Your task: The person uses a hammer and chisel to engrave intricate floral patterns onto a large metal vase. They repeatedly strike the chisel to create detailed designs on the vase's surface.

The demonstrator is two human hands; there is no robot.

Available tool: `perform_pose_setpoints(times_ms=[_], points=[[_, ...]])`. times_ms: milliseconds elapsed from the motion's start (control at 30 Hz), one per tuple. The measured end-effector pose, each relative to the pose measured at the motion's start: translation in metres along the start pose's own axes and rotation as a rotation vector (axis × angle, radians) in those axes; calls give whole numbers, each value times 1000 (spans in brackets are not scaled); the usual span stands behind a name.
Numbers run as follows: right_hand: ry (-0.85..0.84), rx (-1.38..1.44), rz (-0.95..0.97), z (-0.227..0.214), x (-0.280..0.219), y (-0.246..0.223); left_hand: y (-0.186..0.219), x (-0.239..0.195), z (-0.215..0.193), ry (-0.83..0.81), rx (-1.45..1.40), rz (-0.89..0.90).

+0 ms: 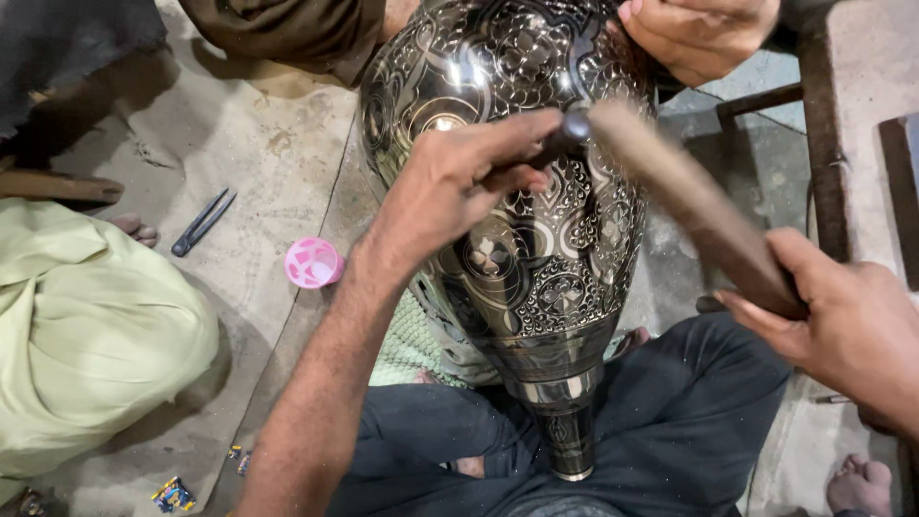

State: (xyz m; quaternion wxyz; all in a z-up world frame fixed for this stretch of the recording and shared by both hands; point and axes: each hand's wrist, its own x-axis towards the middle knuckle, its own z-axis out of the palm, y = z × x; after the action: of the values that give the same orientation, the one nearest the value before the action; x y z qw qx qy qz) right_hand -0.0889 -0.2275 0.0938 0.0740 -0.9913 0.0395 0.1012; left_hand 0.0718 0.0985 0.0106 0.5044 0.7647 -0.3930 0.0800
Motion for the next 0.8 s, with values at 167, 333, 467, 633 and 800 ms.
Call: perform_pose_setpoints(times_ms=[167, 333, 467, 633, 800], points=[[119, 151, -26, -7, 1, -8, 8, 4, -5, 3, -47, 18], [160, 457, -393, -29, 11, -29, 13, 5, -11, 1, -47, 22], [94, -100, -85, -36, 19, -44, 10, 6, -10, -40, 33, -11], [44, -124, -115, -38, 21, -50, 11, 6, -9, -41, -10, -28], [88, -23, -152, -39, 26, -58, 14, 8, -14, -46, -34, -16]])
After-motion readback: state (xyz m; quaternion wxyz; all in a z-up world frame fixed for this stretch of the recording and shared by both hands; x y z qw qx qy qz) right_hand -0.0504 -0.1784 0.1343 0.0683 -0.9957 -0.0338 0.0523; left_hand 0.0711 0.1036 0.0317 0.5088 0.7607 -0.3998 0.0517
